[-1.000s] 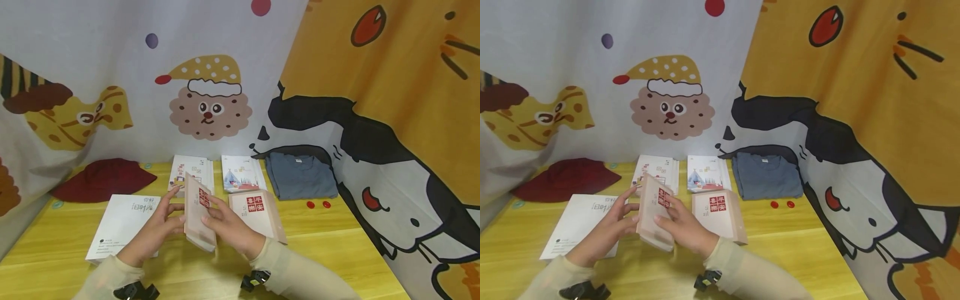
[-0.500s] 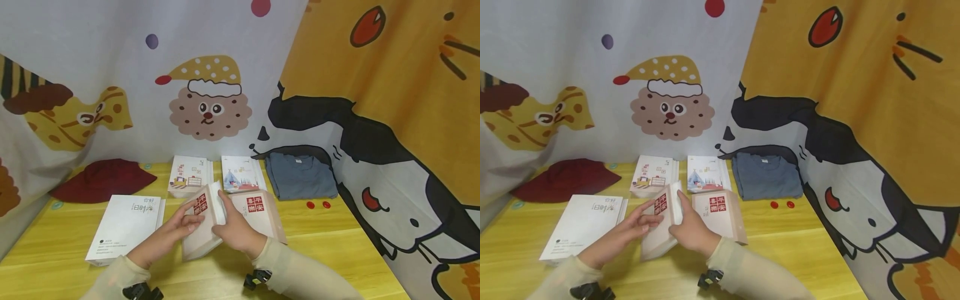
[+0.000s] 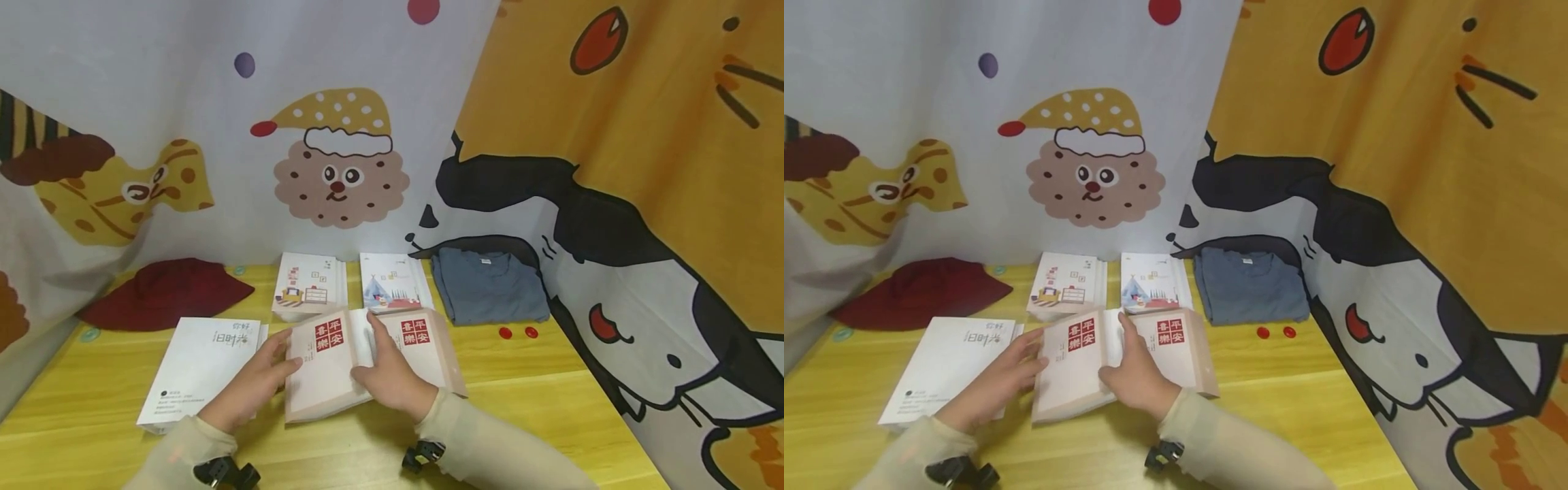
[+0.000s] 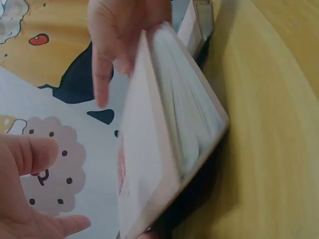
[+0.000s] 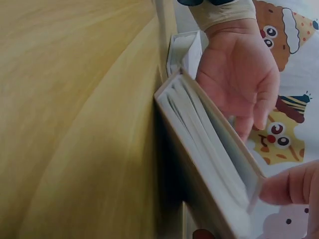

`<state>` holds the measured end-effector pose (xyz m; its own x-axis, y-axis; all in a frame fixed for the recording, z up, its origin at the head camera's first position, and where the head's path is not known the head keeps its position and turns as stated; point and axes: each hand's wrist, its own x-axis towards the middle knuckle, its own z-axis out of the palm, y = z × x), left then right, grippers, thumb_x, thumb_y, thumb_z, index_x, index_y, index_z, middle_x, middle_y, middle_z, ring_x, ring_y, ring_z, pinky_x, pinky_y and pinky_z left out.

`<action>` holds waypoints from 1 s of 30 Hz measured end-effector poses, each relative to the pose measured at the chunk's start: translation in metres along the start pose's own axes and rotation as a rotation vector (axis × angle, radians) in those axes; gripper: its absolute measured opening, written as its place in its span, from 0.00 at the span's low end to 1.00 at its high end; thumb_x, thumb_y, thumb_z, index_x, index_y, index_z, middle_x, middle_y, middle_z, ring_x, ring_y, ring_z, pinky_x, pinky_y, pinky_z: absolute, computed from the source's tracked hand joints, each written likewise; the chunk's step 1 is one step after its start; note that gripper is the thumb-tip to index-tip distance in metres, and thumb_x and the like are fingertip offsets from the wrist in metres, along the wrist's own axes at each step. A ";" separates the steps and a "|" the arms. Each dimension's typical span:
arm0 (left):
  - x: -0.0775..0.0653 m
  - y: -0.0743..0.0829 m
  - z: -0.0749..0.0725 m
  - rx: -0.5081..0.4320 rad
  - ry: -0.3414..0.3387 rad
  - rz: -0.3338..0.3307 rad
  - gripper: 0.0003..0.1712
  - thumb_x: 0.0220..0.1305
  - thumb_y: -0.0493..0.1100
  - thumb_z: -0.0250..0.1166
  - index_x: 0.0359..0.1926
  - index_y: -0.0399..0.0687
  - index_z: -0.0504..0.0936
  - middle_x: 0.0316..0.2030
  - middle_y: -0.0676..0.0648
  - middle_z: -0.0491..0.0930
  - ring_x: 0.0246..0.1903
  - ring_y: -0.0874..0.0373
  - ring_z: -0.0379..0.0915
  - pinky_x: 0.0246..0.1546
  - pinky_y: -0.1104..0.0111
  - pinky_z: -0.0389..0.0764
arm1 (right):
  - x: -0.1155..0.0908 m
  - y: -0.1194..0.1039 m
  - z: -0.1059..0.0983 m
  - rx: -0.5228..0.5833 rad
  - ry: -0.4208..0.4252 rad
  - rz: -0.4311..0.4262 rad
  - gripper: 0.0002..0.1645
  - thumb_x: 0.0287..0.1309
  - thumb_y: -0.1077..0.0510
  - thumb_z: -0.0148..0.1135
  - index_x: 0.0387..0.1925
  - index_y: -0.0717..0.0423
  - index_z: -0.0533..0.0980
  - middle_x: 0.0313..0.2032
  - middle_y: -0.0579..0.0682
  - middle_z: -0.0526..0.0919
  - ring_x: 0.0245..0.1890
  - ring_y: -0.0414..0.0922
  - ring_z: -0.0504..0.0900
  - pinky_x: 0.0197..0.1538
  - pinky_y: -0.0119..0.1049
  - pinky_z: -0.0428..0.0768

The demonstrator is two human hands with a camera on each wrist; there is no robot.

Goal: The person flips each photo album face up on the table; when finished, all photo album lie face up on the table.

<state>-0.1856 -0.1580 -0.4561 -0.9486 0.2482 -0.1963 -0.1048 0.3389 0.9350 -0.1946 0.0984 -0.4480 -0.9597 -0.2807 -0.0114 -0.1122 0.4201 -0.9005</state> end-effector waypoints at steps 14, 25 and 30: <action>0.000 0.007 -0.015 0.011 0.044 -0.048 0.46 0.80 0.51 0.56 0.86 0.46 0.41 0.82 0.26 0.42 0.80 0.27 0.37 0.74 0.34 0.57 | 0.006 0.004 0.009 0.191 -0.084 0.069 0.61 0.64 0.58 0.69 0.85 0.52 0.42 0.79 0.76 0.51 0.78 0.70 0.57 0.76 0.64 0.63; -0.014 0.023 -0.001 0.106 0.097 0.020 0.45 0.79 0.48 0.59 0.85 0.44 0.45 0.82 0.27 0.45 0.79 0.27 0.44 0.75 0.36 0.57 | 0.000 0.010 -0.031 0.159 -0.033 0.032 0.50 0.68 0.56 0.68 0.83 0.54 0.52 0.77 0.71 0.60 0.75 0.72 0.62 0.73 0.66 0.68; -0.013 0.033 0.015 0.093 0.076 0.116 0.41 0.79 0.45 0.59 0.83 0.42 0.51 0.82 0.33 0.49 0.80 0.29 0.45 0.78 0.39 0.52 | -0.009 0.014 -0.058 0.072 0.034 -0.014 0.43 0.68 0.57 0.69 0.78 0.61 0.62 0.72 0.71 0.69 0.72 0.70 0.69 0.71 0.65 0.70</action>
<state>-0.1719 -0.1362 -0.4270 -0.9729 0.2223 -0.0628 0.0312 0.3957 0.9179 -0.2030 0.1568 -0.4349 -0.9666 -0.2559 0.0154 -0.1082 0.3527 -0.9294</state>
